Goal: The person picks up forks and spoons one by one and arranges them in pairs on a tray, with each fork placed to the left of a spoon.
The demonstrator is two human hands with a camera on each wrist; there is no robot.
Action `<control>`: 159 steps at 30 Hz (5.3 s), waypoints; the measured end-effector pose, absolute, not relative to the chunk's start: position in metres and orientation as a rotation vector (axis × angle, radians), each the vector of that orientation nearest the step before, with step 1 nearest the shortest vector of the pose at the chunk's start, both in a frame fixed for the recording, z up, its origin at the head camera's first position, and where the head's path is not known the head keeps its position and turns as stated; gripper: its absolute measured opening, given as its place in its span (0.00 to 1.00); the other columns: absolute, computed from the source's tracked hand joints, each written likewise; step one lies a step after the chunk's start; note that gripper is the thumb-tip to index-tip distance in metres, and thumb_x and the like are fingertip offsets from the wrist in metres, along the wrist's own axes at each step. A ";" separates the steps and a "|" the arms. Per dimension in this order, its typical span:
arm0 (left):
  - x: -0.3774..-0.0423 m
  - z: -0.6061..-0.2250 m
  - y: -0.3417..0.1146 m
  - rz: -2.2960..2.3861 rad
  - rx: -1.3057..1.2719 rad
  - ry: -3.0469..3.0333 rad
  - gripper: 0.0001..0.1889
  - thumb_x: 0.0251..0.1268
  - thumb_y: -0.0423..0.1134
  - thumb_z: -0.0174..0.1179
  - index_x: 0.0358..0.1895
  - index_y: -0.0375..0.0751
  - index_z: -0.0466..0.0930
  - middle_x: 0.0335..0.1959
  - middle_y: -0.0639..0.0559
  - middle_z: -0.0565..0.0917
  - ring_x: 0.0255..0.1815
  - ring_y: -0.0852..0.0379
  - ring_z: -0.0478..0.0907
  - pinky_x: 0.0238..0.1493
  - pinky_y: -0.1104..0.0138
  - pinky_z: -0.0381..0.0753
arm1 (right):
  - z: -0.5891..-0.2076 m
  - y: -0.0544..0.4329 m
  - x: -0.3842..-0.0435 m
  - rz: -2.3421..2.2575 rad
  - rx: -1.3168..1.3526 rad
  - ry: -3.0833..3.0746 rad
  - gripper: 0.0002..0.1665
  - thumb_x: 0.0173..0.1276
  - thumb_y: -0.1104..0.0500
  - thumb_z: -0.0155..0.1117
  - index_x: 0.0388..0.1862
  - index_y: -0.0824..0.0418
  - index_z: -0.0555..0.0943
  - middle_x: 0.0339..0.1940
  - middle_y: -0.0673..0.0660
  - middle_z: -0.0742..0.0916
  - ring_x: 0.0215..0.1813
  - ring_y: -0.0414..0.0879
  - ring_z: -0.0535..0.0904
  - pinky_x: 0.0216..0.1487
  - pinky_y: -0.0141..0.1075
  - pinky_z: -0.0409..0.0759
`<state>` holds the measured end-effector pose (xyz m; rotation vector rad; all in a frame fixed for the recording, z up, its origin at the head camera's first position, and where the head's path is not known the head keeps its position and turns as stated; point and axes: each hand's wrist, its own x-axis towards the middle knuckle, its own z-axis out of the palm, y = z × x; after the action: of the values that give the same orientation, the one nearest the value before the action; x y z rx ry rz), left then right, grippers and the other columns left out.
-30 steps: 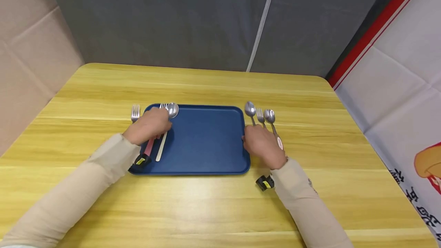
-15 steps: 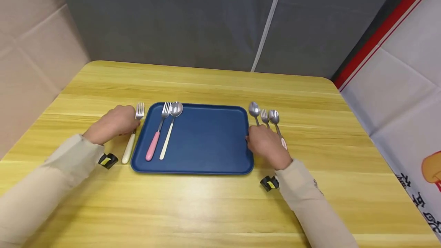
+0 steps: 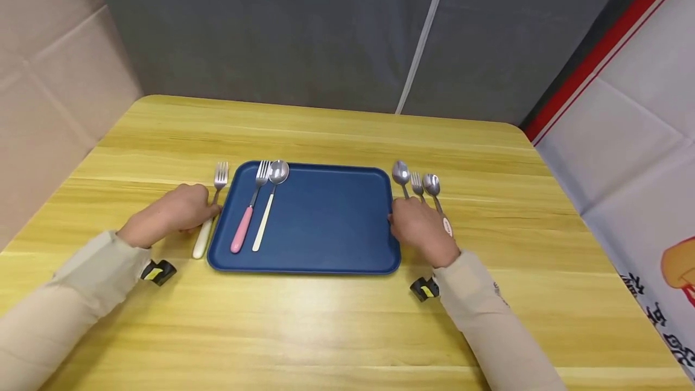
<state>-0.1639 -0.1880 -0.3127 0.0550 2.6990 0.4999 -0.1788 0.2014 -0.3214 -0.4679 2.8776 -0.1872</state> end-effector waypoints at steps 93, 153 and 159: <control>-0.187 -0.312 -0.149 0.389 0.108 2.899 0.15 0.70 0.42 0.51 0.34 0.32 0.78 0.26 0.42 0.76 0.25 0.46 0.74 0.23 0.59 0.71 | -0.317 0.230 -0.185 -0.216 -0.289 2.947 0.16 0.73 0.53 0.53 0.26 0.58 0.73 0.20 0.56 0.76 0.19 0.49 0.72 0.17 0.40 0.69; -0.178 -0.322 -0.159 0.534 0.034 2.724 0.17 0.74 0.40 0.43 0.28 0.34 0.74 0.21 0.46 0.69 0.22 0.51 0.70 0.23 0.65 0.69 | -0.326 0.153 -0.174 -0.380 -0.902 2.905 0.22 0.70 0.63 0.52 0.14 0.58 0.69 0.08 0.51 0.68 0.09 0.39 0.67 0.13 0.30 0.65; -0.178 -0.323 -0.160 0.539 0.016 2.722 0.17 0.74 0.40 0.43 0.29 0.34 0.74 0.21 0.46 0.69 0.22 0.51 0.70 0.23 0.65 0.69 | -0.330 0.140 -0.173 -0.334 -0.874 2.875 0.22 0.71 0.62 0.52 0.13 0.57 0.69 0.09 0.51 0.69 0.09 0.40 0.66 0.14 0.30 0.62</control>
<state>-0.1775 -0.1598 -0.3235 0.0162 2.7215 0.5388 -0.1732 0.1405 -0.3297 -0.8736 2.8753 -0.3337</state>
